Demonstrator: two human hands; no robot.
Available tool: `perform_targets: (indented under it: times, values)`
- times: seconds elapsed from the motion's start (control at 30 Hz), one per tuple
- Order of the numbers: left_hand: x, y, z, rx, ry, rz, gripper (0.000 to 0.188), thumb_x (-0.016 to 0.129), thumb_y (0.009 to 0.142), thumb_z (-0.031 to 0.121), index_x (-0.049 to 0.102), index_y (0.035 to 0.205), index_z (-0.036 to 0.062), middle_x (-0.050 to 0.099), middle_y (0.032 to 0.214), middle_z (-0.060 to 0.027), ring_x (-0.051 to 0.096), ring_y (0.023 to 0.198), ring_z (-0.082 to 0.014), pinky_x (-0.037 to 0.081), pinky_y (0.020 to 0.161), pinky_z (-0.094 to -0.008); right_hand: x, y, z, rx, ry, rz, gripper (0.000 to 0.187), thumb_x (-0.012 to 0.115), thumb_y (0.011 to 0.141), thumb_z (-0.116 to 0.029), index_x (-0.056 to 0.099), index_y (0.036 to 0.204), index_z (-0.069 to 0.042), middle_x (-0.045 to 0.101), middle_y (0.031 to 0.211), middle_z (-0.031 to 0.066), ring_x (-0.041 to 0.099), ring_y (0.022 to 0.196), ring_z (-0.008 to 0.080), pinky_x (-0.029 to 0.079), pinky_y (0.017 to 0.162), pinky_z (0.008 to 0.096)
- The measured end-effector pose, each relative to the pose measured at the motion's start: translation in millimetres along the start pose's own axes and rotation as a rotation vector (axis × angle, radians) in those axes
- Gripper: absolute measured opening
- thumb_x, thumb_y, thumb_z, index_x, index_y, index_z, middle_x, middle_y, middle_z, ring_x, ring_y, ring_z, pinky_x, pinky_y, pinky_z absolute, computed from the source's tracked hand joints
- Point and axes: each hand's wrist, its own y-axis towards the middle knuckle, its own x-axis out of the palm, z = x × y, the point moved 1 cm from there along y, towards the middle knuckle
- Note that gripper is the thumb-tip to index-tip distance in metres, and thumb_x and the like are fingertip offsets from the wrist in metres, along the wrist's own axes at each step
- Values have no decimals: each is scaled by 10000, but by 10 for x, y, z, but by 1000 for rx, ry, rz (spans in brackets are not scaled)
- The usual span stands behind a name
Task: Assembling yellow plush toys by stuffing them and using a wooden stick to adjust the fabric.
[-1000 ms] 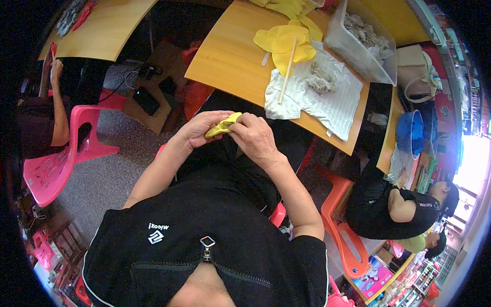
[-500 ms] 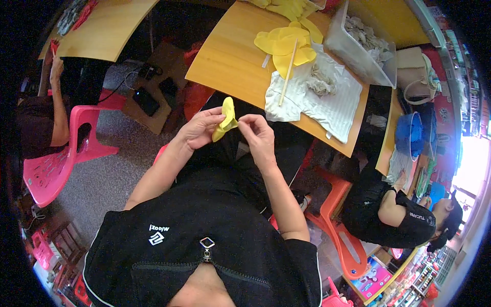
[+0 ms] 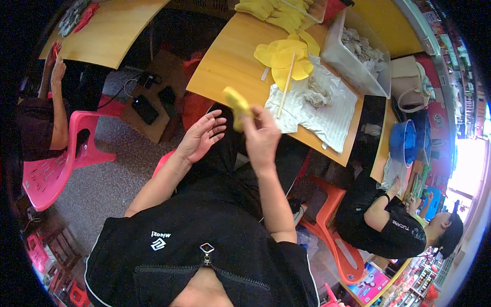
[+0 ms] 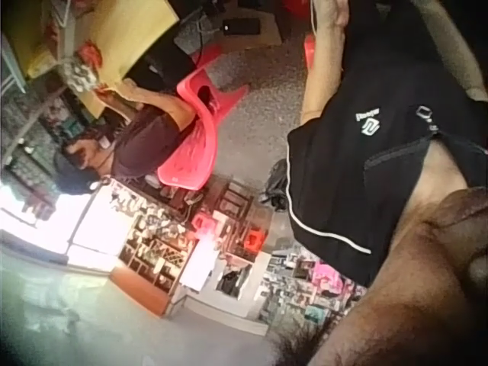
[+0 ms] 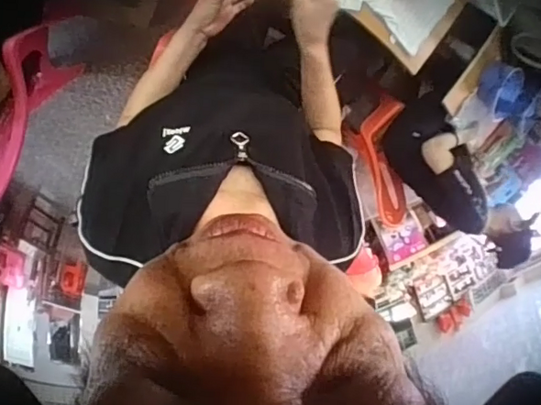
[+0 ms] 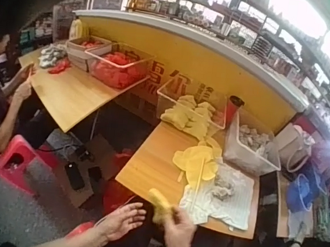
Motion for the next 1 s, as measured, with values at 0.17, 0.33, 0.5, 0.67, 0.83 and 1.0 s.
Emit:
perform_targets:
  times: [0.17,0.33,0.5,0.67,0.83,1.0]
  values:
    - [-264,1,-105,-110,90,-44,302,545,939,161,514,1210,32,632,1022,-62,625,882,-151,509,815,-301,-197,430,-726,-482,80,428,186,675,820,18,591,986,3,583,931,44,574,819,140,494,751,266]
    - [-246,56,-141,-110,105,-54,247,527,943,131,543,1170,37,640,991,-60,634,866,-148,514,807,-294,84,876,254,-551,-852,-32,137,676,779,-11,617,903,-2,596,742,112,604,734,262,483,652,375]
    - [-357,32,-144,-118,34,-4,217,522,941,123,561,1137,37,646,963,-59,640,845,-148,520,789,-295,129,737,-373,-431,-621,158,60,629,823,-26,606,872,-1,591,774,165,598,706,321,487,638,398]
    - [-184,58,-179,-95,259,44,212,544,927,114,567,1119,27,645,957,-54,634,834,-132,514,779,-278,49,913,369,-480,-906,-1,109,650,809,-87,632,857,9,605,710,136,618,678,275,493,620,375]
    - [-2,-30,-160,301,612,-3,372,656,833,35,531,1184,35,587,1116,-88,589,991,-181,477,874,-278,91,588,47,-204,-566,-13,163,665,783,-121,647,843,30,645,697,133,638,635,226,497,606,336]
    - [650,-44,183,966,1338,76,667,749,721,14,430,1304,70,496,1247,-118,544,1101,-243,450,925,-300,111,306,46,143,-40,-166,196,693,803,-127,659,910,34,644,683,46,572,612,79,471,592,223]
